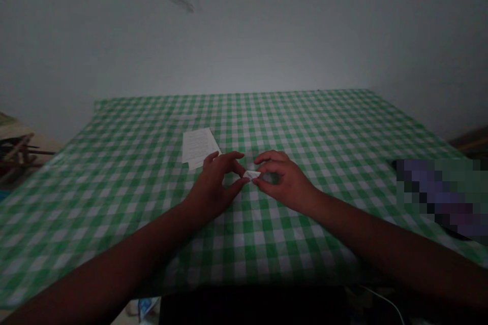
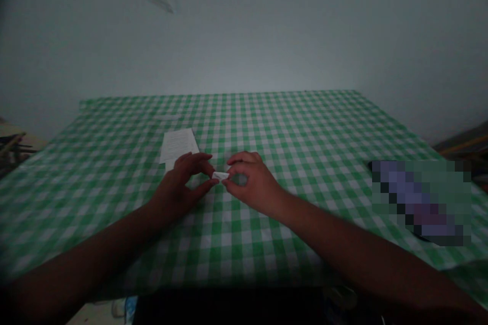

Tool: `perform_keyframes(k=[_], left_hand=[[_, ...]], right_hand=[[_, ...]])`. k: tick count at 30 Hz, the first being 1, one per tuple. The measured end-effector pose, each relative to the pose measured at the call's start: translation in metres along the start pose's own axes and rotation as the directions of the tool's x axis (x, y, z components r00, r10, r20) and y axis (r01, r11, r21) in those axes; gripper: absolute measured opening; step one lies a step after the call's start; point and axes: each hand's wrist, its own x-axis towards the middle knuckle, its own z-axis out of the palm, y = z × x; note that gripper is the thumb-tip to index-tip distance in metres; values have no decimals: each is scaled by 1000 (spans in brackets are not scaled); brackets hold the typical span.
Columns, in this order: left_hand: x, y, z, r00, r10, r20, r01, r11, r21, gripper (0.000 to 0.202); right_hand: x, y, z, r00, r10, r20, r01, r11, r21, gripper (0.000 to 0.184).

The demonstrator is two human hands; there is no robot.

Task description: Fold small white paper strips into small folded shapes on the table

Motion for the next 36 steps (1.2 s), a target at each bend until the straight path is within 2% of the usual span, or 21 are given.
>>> perform_keyframes(k=[4, 7, 10, 12, 17, 22, 27, 31, 36], left_hand=[[0, 2, -2, 999, 3, 44, -3, 1000, 15, 27], [0, 5, -3, 996, -1, 93, 2, 1000, -10, 36], [1, 6, -4, 992, -4, 127, 10, 999, -42, 35], [2, 6, -5, 993, -13, 121, 22, 997, -68, 33], [5, 3, -6, 994, -28, 104, 42, 990, -133, 13], [7, 4, -6, 1000, 20, 23, -17, 989, -149, 12], [6, 9, -9, 998, 47, 34, -44, 997, -68, 2], [6, 11, -11, 998, 55, 16, -54, 998, -37, 7], [6, 13, -11, 998, 63, -6, -63, 995, -78, 5]], right_hand=[[0, -4, -4, 998, -57, 0, 57, 996, -65, 12], [1, -5, -6, 997, -81, 22, 81, 996, -40, 6], [2, -5, -7, 995, -89, 45, 89, 996, 9, 3], [3, -6, -8, 996, -70, 49, 68, 997, 36, 6], [2, -7, -10, 999, -35, 25, 34, 999, 21, 7], [0, -7, -8, 993, -116, 17, 118, 989, -87, 7], [-2, -9, -8, 986, -160, 55, 168, 958, -234, 9], [-3, -9, -7, 987, -143, 67, 156, 948, -277, 12], [-2, -7, -4, 992, -110, 56, 120, 960, -252, 12]])
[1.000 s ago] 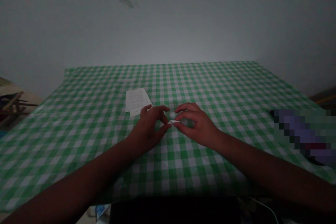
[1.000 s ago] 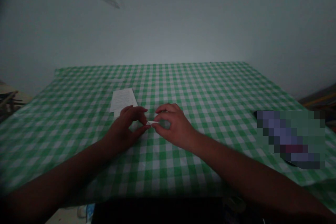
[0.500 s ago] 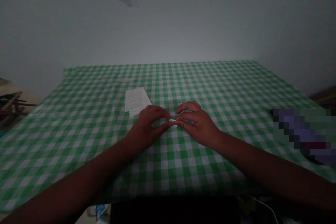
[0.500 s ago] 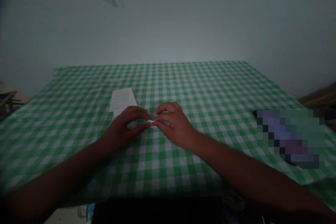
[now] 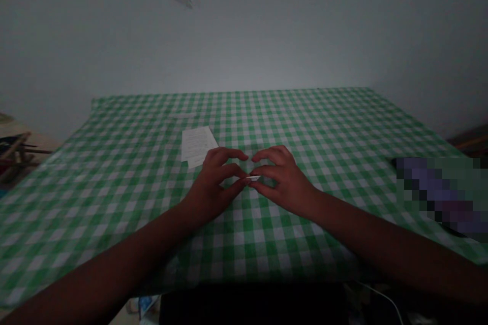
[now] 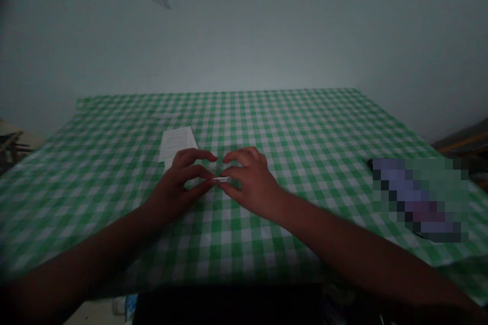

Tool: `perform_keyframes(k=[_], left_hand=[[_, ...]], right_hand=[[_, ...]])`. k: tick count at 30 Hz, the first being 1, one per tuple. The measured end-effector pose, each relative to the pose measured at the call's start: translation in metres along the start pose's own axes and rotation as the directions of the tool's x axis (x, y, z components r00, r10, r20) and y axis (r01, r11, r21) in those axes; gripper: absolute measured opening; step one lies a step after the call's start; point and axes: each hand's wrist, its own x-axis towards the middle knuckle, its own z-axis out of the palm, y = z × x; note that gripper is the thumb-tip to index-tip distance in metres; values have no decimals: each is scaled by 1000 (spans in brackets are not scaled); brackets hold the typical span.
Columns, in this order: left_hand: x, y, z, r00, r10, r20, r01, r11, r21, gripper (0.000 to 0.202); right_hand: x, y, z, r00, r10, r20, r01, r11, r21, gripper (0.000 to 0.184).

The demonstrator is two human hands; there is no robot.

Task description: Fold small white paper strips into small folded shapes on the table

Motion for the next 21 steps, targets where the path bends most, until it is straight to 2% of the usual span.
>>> perform_keyframes(k=[4, 9, 15, 21], left_hand=[[0, 2, 1, 1000, 4, 21, -4, 1000, 1, 3], [1, 4, -2, 997, 26, 77, -37, 990, 137, 6], [0, -1, -4, 997, 61, 49, -70, 973, 219, 6], [0, -6, -4, 998, 58, 35, -65, 961, 270, 7]], right_hand=[[1, 0, -1, 1000, -10, 18, 9, 998, 63, 4], [2, 1, 0, 998, -19, 56, 16, 999, 51, 3], [2, 4, -1, 996, -25, 80, 26, 1000, -11, 3], [3, 9, -4, 998, -56, 32, 54, 995, 81, 1]])
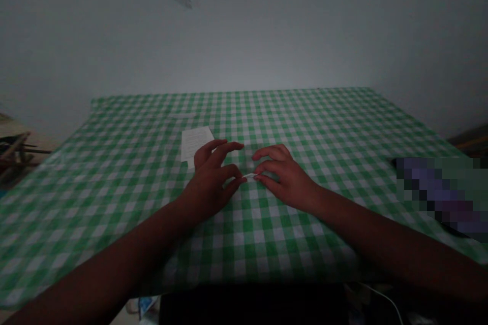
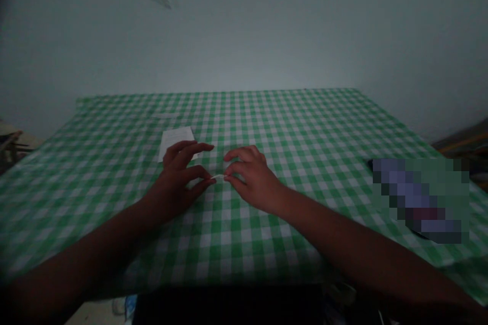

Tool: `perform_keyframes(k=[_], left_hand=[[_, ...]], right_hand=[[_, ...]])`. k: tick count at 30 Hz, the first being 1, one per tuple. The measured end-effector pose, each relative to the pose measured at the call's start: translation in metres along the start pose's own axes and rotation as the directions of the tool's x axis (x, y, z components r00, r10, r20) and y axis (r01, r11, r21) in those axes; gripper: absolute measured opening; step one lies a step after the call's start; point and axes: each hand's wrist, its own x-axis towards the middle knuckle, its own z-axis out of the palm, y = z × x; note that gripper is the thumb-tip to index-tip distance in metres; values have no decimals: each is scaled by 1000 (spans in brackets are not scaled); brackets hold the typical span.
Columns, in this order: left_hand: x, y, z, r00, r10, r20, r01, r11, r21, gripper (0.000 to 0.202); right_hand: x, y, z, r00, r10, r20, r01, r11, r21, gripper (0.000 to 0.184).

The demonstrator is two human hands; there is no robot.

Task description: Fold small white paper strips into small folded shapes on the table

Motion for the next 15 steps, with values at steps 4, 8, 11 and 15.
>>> perform_keyframes(k=[4, 8, 11, 15], left_hand=[[0, -1, 0, 1000, -8, 16, 8, 1000, -19, 6], [0, -8, 2, 999, -6, 45, 12, 992, -123, 7], [0, -14, 1, 995, -13, 102, 37, 971, -236, 9], [-1, -15, 1, 993, -27, 118, 48, 982, -180, 6]], right_hand=[[1, -1, -2, 1000, -13, -28, 14, 999, 48, 2], [2, -2, -3, 999, -33, -9, 34, 999, 41, 6], [2, -1, -3, 998, -55, -2, 55, 998, 31, 8], [2, -2, -3, 997, -74, -4, 74, 997, -9, 11]])
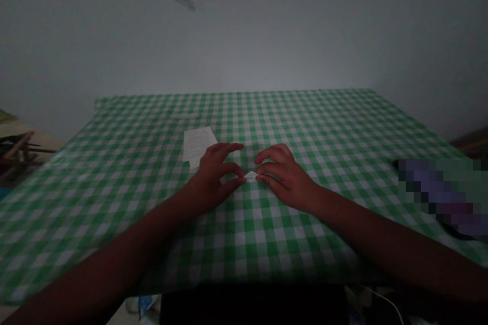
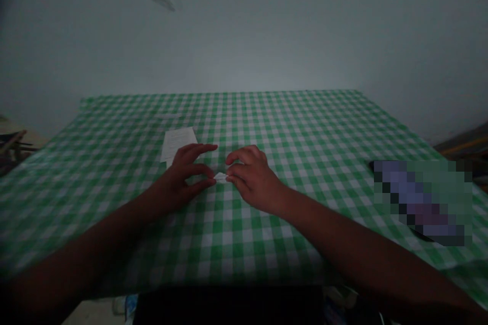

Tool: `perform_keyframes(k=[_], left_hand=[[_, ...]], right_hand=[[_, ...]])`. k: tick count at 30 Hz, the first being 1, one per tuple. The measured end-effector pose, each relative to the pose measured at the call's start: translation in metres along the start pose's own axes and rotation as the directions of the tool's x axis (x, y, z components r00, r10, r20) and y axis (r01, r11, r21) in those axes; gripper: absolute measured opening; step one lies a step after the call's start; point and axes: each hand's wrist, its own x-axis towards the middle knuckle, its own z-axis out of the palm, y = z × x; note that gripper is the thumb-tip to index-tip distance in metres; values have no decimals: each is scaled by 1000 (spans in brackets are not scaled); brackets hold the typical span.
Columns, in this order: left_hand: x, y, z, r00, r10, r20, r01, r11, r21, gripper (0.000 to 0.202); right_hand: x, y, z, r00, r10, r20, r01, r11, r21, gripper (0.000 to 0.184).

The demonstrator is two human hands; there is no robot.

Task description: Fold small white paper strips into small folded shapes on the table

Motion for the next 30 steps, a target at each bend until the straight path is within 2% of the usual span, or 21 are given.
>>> perform_keyframes(k=[3, 6, 12, 16, 30], left_hand=[[0, 7, 1, 998, 14, -63, -9, 997, 75, 15], [1, 15, 2, 995, 27, -96, -18, 996, 89, 3], [0, 20, 2, 997, 41, -62, -35, 994, 99, 4], [-2, 21, 4, 995, 67, -76, -58, 991, 118, 7], [-1, 22, 3, 996, 52, -71, -35, 975, 218, 7]], right_hand=[[-1, -3, 1, 1000, -5, 2, 5, 999, -44, 12], [-2, -7, 1, 1000, 0, 13, 1, 997, -72, 13], [-3, -10, 4, 999, 37, 13, -35, 995, -92, 10], [-2, -13, 5, 998, 62, -9, -62, 993, -102, 3], [-2, -9, 4, 995, -5, -96, -3, 996, -87, 9]])
